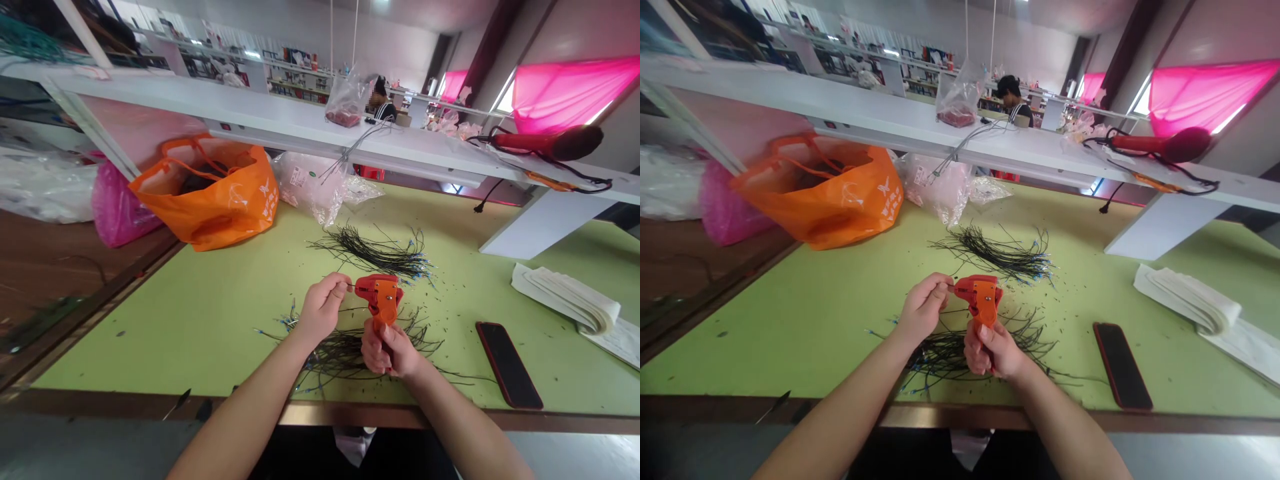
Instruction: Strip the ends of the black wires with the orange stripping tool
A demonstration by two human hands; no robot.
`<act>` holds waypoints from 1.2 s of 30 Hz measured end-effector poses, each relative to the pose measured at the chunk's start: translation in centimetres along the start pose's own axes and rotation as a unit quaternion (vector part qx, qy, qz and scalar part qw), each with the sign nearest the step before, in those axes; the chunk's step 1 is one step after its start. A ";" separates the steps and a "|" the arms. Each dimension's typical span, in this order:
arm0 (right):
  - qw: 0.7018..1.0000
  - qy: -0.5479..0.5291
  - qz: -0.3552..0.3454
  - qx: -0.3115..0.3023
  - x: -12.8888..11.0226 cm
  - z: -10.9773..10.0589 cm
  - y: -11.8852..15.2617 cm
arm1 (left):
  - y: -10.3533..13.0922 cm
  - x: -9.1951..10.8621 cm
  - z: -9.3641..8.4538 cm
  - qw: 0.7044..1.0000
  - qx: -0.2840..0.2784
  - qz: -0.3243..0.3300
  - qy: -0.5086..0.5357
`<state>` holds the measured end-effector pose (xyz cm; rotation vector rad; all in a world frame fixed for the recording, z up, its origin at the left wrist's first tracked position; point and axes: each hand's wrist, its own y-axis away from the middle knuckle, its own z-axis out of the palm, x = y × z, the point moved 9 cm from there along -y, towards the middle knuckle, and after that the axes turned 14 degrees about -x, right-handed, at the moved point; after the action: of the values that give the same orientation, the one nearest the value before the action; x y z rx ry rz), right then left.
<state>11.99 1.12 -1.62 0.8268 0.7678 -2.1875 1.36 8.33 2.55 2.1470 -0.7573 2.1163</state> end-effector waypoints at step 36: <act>0.999 0.018 0.032 -0.017 -0.2 -0.6 -0.2 | -0.2 -3.0 2.6 0.943 0.113 -0.091 0.300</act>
<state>12.18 1.73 -1.78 0.8642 0.7843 -2.1028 3.99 8.54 -0.46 1.4139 -0.2550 2.6291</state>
